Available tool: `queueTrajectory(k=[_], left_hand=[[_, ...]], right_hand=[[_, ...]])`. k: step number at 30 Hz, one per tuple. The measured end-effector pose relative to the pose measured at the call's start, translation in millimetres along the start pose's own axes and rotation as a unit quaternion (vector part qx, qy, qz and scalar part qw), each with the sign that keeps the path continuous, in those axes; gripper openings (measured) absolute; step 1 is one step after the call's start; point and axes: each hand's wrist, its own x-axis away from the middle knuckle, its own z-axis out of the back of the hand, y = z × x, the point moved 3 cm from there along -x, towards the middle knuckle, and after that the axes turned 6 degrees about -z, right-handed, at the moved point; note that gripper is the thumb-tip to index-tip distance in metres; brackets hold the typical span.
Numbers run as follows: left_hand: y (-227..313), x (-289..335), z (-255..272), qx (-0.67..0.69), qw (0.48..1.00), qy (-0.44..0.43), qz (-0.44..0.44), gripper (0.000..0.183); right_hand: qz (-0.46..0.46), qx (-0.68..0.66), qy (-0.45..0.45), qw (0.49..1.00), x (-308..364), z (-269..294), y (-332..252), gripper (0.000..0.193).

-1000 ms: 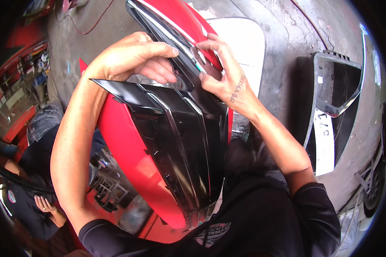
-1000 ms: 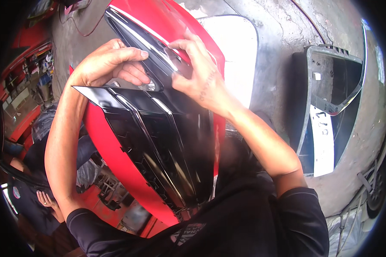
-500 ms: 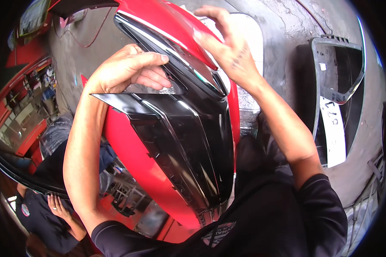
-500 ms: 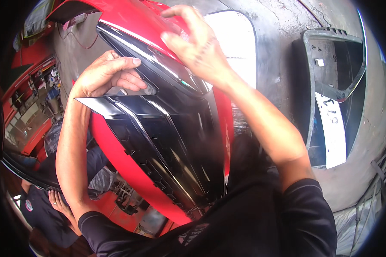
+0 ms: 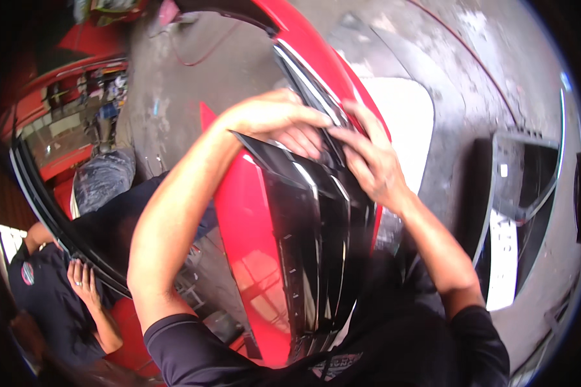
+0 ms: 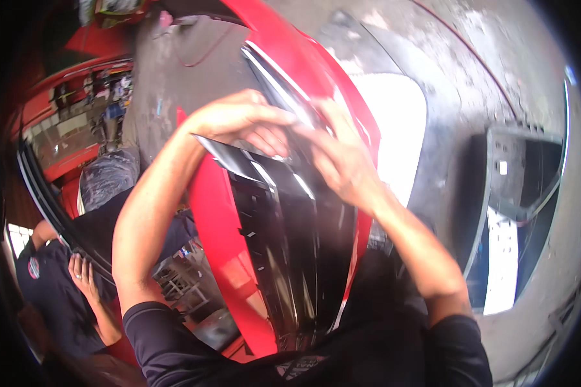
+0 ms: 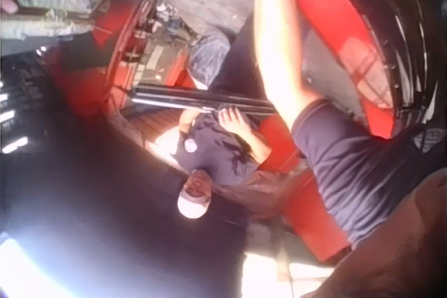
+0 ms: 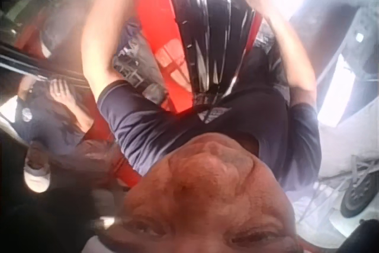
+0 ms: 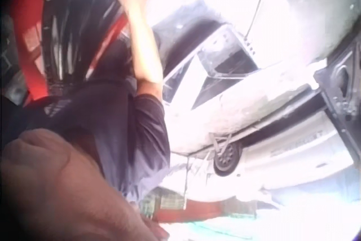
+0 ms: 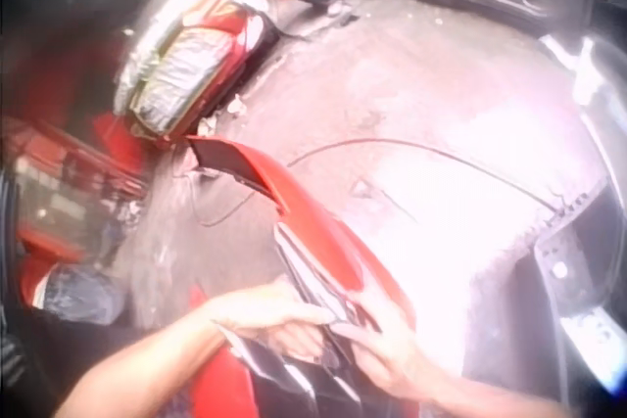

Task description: The person assembles a black grille into a red car bumper by hand, pressing the parts together and fitting the tabs into place.

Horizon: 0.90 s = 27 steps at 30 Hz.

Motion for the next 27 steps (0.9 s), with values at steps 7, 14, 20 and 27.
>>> queueTrajectory(k=[7,14,20,27], left_hand=[[-7.1,14.7,37.9,-0.005,0.995,0.073,-0.07,0.047],[-7.7,-18.8,27.8,0.054,0.98,0.174,-0.086,0.045],[-6.6,-44.6,34.9,0.047,0.978,0.176,-0.1,0.043],[-2.1,-37.0,33.3,0.077,0.971,0.195,-0.111,0.04]], right_hand=[[0.018,0.032,-0.035,0.999,-13.2,-7.3,-12.8,0.039],[-0.026,0.098,-0.03,0.994,-15.8,-8.4,-1.1,0.027],[0.006,0.11,-0.03,0.993,-22.2,-7.5,7.3,0.041],[0.001,0.096,-0.014,0.995,-23.6,-13.3,1.0,0.043]])
